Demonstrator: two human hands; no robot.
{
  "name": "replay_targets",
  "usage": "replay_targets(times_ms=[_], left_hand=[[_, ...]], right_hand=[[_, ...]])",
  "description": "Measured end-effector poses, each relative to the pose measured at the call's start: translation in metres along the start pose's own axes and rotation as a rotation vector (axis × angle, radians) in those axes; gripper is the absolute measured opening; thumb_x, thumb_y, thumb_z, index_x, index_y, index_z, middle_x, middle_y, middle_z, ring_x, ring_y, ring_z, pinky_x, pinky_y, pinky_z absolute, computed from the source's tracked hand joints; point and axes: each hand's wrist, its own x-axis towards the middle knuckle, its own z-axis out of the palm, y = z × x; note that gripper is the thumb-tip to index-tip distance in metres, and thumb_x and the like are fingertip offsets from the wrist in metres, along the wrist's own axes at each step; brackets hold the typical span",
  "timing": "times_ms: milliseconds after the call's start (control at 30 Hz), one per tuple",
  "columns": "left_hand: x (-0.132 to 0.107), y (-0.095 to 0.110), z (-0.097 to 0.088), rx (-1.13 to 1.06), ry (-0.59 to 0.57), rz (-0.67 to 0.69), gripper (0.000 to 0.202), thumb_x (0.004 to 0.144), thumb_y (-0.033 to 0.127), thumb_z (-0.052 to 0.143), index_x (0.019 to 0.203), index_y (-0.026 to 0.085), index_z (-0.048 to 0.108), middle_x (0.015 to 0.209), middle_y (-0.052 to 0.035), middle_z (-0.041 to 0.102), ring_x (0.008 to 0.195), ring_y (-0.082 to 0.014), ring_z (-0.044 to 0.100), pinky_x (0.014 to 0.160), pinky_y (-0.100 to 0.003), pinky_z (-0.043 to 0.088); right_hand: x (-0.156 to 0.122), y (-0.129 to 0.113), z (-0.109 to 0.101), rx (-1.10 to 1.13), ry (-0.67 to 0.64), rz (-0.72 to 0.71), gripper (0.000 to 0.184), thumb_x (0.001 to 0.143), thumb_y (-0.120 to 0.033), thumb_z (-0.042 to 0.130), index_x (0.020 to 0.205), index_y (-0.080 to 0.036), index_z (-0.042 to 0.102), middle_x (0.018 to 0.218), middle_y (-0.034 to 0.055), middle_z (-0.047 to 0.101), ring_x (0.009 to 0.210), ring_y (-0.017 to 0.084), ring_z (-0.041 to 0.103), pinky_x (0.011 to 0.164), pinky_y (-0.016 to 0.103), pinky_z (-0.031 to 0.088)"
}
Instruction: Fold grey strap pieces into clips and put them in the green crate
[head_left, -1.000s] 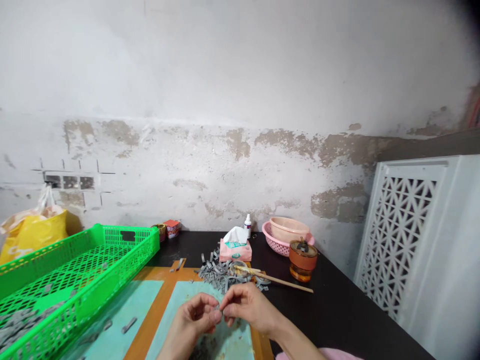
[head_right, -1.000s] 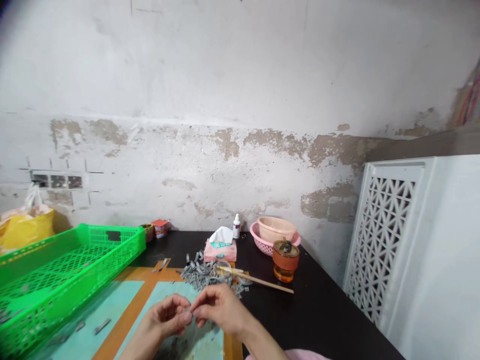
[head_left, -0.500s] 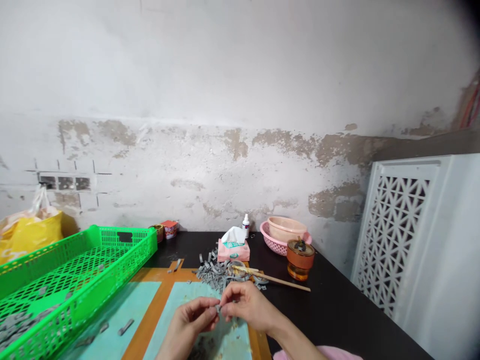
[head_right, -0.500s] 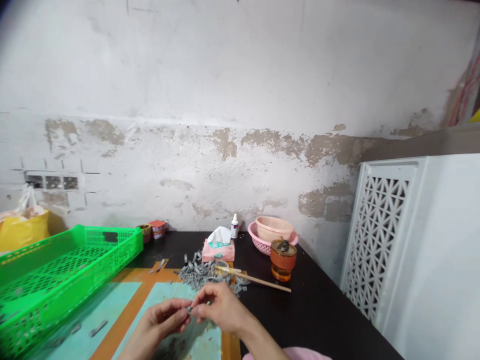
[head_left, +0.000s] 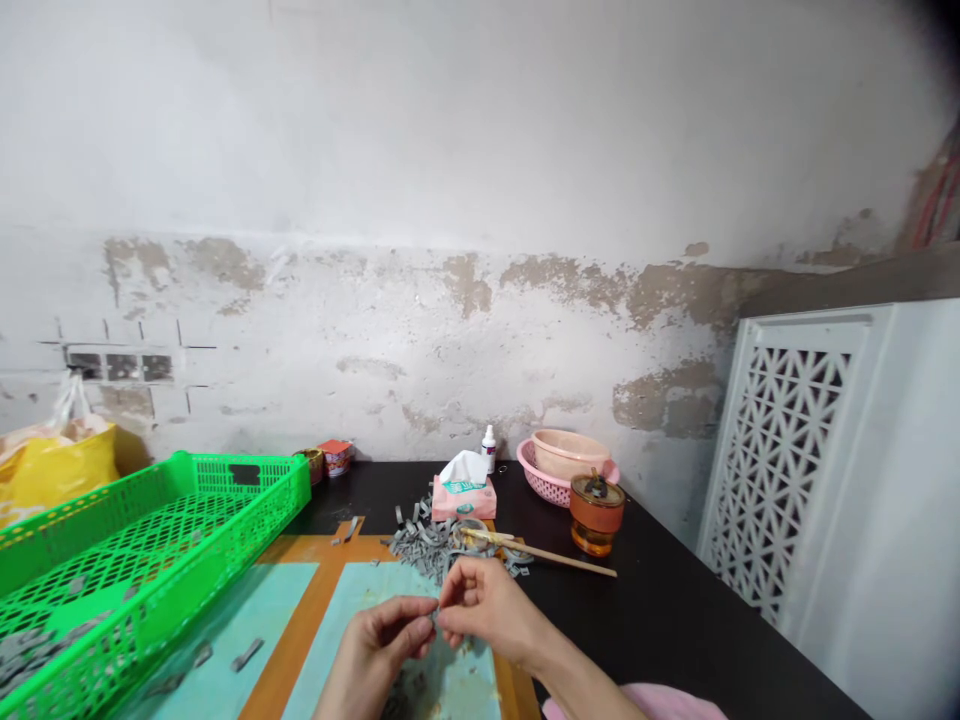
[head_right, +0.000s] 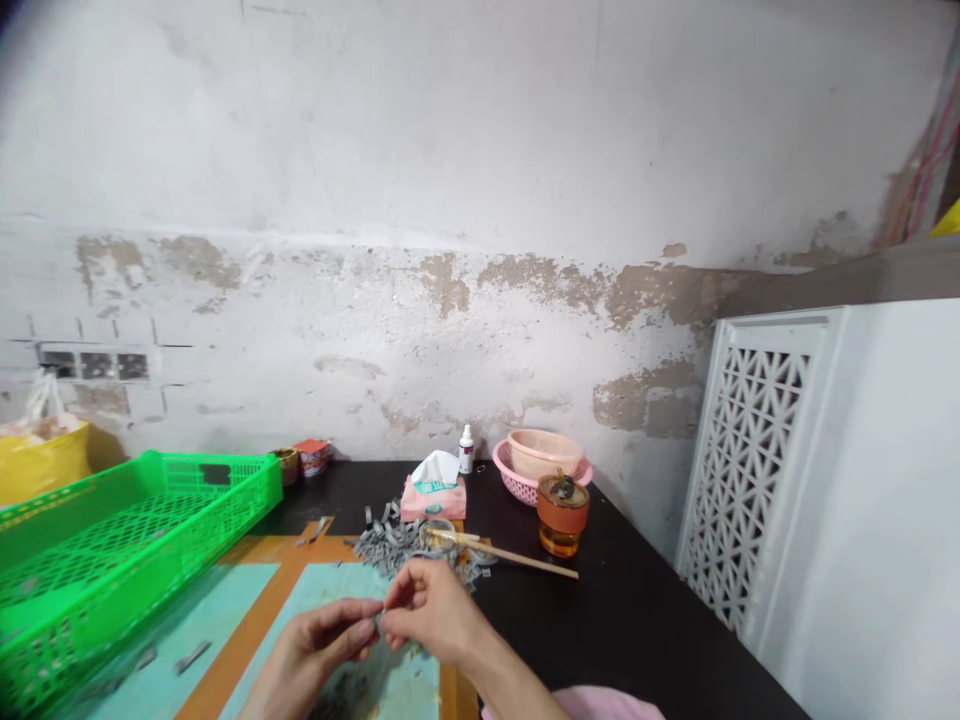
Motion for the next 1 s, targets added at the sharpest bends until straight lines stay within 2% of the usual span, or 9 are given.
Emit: replay_targets(times_ms=[233, 367, 467, 567, 667, 867, 1000], left_hand=[[0.0, -0.007, 0.002, 0.023, 0.036, 0.076, 0.033, 0.056, 0.046, 0.083, 0.07, 0.018, 0.075, 0.058, -0.0026, 0.072, 0.054, -0.0175, 0.057, 0.054, -0.026, 0.045], [0.002, -0.006, -0.001, 0.035, 0.02, 0.08, 0.033, 0.054, 0.047, 0.084, 0.068, 0.018, 0.077, 0.059, -0.0037, 0.074, 0.056, -0.0187, 0.059, 0.055, -0.026, 0.046], [0.001, -0.003, -0.004, 0.054, 0.01, 0.098, 0.028, 0.055, 0.044, 0.085, 0.07, 0.02, 0.08, 0.065, -0.0046, 0.075, 0.063, -0.0212, 0.062, 0.061, -0.028, 0.049], [0.0, 0.001, -0.006, 0.065, -0.014, 0.181, 0.02, 0.06, 0.039, 0.083, 0.07, 0.022, 0.081, 0.072, -0.0052, 0.075, 0.073, -0.0244, 0.064, 0.07, -0.029, 0.05], [-0.002, 0.004, -0.006, 0.037, -0.019, 0.239, 0.017, 0.061, 0.039, 0.083, 0.068, 0.023, 0.081, 0.078, -0.0054, 0.071, 0.08, -0.0254, 0.063, 0.073, -0.029, 0.05], [-0.007, 0.011, -0.003, -0.049, -0.016, 0.172, 0.026, 0.054, 0.045, 0.085, 0.064, 0.021, 0.081, 0.087, -0.0061, 0.061, 0.087, -0.0273, 0.059, 0.075, -0.031, 0.05], [-0.009, 0.01, -0.001, -0.064, 0.002, 0.174, 0.025, 0.056, 0.043, 0.084, 0.067, 0.021, 0.08, 0.087, -0.0048, 0.058, 0.085, -0.0253, 0.057, 0.074, -0.032, 0.05]], right_hand=[[0.005, 0.01, 0.002, 0.033, 0.02, -0.034, 0.036, 0.05, -0.024, 0.081, 0.073, -0.016, 0.054, 0.057, -0.0068, 0.058, 0.048, 0.009, 0.056, 0.048, 0.022, 0.046], [0.003, 0.006, 0.002, 0.09, 0.021, -0.038, 0.038, 0.049, -0.023, 0.081, 0.075, -0.016, 0.055, 0.06, -0.0063, 0.06, 0.048, 0.009, 0.055, 0.048, 0.023, 0.046], [-0.001, -0.002, 0.001, 0.152, -0.011, -0.036, 0.042, 0.048, -0.025, 0.083, 0.076, -0.016, 0.054, 0.063, -0.0053, 0.061, 0.049, 0.009, 0.055, 0.05, 0.023, 0.046], [-0.006, -0.009, 0.001, 0.23, -0.047, -0.025, 0.045, 0.047, -0.028, 0.085, 0.077, -0.016, 0.054, 0.066, -0.0044, 0.061, 0.05, 0.009, 0.056, 0.051, 0.024, 0.046], [-0.01, -0.013, 0.003, 0.304, -0.091, -0.001, 0.045, 0.048, -0.027, 0.086, 0.077, -0.016, 0.054, 0.067, -0.0044, 0.061, 0.051, 0.009, 0.057, 0.052, 0.023, 0.045], [-0.013, -0.011, 0.011, 0.433, -0.139, 0.004, 0.037, 0.053, -0.021, 0.083, 0.075, -0.015, 0.054, 0.063, -0.0038, 0.061, 0.05, 0.008, 0.056, 0.052, 0.022, 0.044], [-0.015, -0.011, 0.018, 0.509, -0.128, 0.007, 0.034, 0.053, -0.018, 0.081, 0.074, -0.015, 0.054, 0.062, -0.0035, 0.062, 0.048, 0.008, 0.055, 0.051, 0.021, 0.043]])
